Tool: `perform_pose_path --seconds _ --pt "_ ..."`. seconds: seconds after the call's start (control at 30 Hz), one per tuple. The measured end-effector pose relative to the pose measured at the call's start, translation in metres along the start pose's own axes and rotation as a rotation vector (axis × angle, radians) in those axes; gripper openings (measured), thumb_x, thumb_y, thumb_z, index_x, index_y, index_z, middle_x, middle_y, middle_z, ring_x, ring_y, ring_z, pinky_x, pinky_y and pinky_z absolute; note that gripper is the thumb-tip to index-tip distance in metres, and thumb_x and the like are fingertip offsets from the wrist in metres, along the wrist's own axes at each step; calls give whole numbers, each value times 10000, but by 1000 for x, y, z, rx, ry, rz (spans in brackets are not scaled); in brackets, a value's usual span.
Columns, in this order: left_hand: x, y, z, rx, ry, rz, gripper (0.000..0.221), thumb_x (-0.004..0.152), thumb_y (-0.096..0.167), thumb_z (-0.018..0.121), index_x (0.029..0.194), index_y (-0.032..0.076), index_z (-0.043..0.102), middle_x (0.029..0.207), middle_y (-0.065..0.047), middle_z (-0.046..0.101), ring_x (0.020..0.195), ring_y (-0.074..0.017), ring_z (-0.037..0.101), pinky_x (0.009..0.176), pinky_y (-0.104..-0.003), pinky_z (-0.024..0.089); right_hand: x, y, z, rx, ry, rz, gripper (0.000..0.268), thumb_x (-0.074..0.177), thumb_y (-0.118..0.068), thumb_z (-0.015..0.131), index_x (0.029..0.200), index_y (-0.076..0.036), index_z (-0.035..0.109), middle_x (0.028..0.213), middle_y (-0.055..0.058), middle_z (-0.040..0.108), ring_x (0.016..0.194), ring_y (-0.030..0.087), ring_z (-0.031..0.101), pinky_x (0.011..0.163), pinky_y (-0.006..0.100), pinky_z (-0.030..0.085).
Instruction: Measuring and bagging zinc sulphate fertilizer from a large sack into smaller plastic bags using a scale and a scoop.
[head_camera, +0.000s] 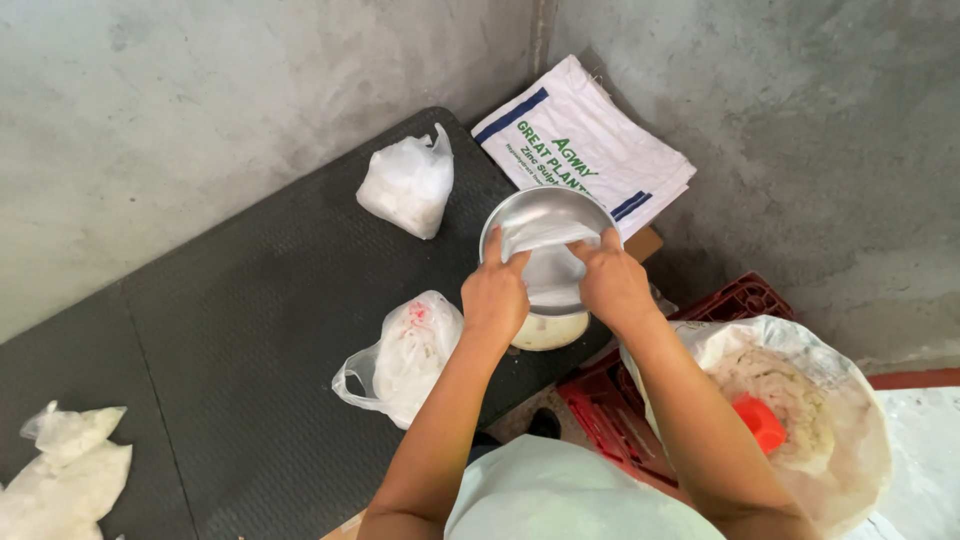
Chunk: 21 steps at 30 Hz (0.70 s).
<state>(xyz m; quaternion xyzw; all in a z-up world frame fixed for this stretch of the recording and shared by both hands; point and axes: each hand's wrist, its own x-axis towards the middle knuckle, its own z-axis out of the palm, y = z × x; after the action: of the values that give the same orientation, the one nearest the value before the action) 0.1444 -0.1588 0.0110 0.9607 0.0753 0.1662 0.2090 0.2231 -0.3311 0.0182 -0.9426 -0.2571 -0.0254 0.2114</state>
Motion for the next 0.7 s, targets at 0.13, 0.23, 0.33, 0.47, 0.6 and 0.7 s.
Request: perform_pose_path --seconds 0.13,0.23,0.33,0.47,0.6,0.7 --pt "-1 1 -5 -20 -78 -7 474 764 136 776 1233 175 722 1557 -250 410 936 -350 724 767 -432 583 2 1 1 -36 -14 12 553 785 -26 628 1266 -275 741 1252 200 592 950 374 704 815 451 579" --pt "-2 0 -15 -76 -117 0 478 768 234 819 1238 216 737 1564 -208 426 978 -338 721 803 -424 579 -5 -11 -12 -63 -62 65 514 780 -109 694 1251 -309 746 1212 175 593 954 352 698 796 446 576" --pt "-1 -4 -29 -155 -127 10 464 749 320 853 1197 237 764 1543 -168 466 1008 -318 718 825 -412 574 -13 -10 -9 -61 1 64 501 765 -160 737 1241 -317 749 1245 161 590 953 322 705 784 420 586" --pt "-8 -2 -56 -286 -137 20 448 738 381 864 1154 233 787 1514 -137 518 974 -287 733 826 -383 574 -34 -24 -14 21 196 54 470 765 -138 762 1219 -259 771 1337 173 582 965 336 699 780 427 580" --pt "-18 4 -63 -423 -120 100 455 766 361 843 1192 222 766 1526 -96 542 889 -264 760 805 -356 582 -58 -58 -40 147 293 201 401 815 -149 778 1206 -234 763 1380 150 595 911 320 708 787 437 571" --pt "-30 14 -59 -499 -62 271 474 797 293 839 1252 202 743 1530 -108 547 977 -267 749 789 -355 590 -81 -59 -31 106 477 136 401 813 -144 791 1209 -208 772 1366 184 593 1039 362 696 816 431 578"
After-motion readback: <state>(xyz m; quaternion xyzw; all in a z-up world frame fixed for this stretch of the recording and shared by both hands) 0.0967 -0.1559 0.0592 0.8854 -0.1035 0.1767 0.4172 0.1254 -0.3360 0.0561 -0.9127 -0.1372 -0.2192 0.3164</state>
